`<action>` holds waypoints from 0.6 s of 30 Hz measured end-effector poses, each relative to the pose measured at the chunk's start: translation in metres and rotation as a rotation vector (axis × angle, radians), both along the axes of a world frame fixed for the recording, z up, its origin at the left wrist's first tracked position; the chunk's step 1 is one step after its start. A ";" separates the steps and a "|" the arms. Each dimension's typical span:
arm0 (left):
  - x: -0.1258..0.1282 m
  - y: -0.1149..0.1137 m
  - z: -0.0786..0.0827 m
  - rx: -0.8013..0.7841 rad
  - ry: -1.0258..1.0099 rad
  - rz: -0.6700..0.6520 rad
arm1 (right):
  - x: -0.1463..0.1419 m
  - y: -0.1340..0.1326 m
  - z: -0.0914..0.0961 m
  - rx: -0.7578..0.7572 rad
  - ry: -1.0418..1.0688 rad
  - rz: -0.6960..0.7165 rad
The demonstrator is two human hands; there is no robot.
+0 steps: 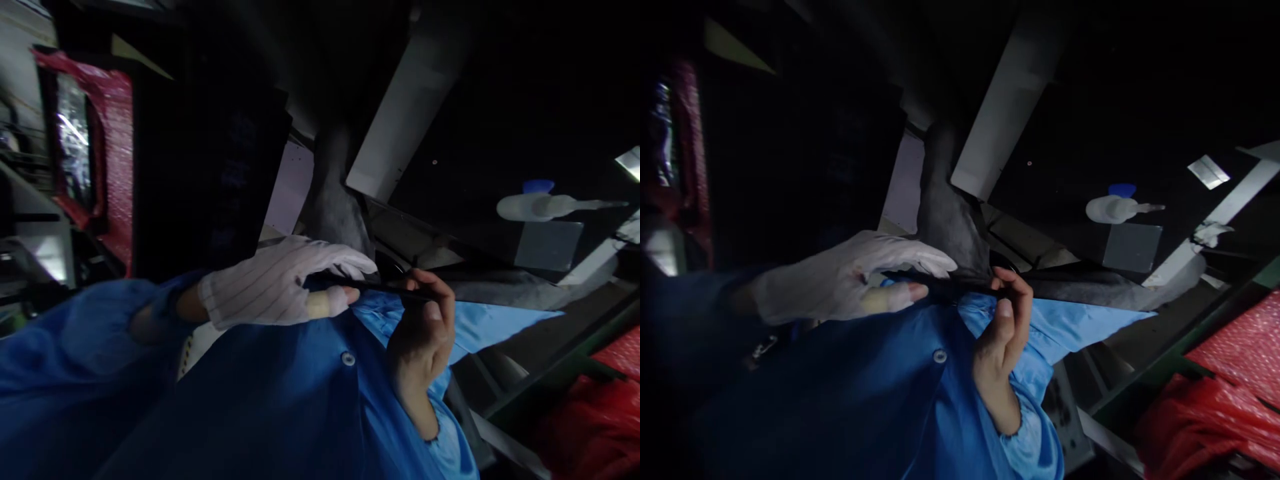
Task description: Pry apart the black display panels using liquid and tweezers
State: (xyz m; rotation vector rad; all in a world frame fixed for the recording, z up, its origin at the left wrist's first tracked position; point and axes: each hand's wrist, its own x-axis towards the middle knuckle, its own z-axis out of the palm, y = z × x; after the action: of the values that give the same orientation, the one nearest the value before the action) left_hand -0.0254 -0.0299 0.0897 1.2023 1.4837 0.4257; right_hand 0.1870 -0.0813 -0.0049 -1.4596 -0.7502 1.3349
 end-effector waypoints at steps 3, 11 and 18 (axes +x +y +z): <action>-0.010 -0.007 -0.011 -0.056 -0.108 -0.037 | 0.001 0.005 -0.004 -0.015 0.015 -0.062; 0.038 -0.053 -0.076 0.206 0.027 0.456 | 0.018 0.009 -0.010 0.037 -0.016 0.034; 0.024 -0.008 -0.061 0.277 -0.180 0.216 | 0.067 0.040 0.051 0.138 -0.067 0.546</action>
State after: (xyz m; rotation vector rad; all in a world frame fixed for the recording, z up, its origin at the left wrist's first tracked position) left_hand -0.0016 -0.0377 0.0286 1.1849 1.4348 0.8872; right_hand 0.2541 -0.0417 0.0462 -1.2380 -1.3248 1.6010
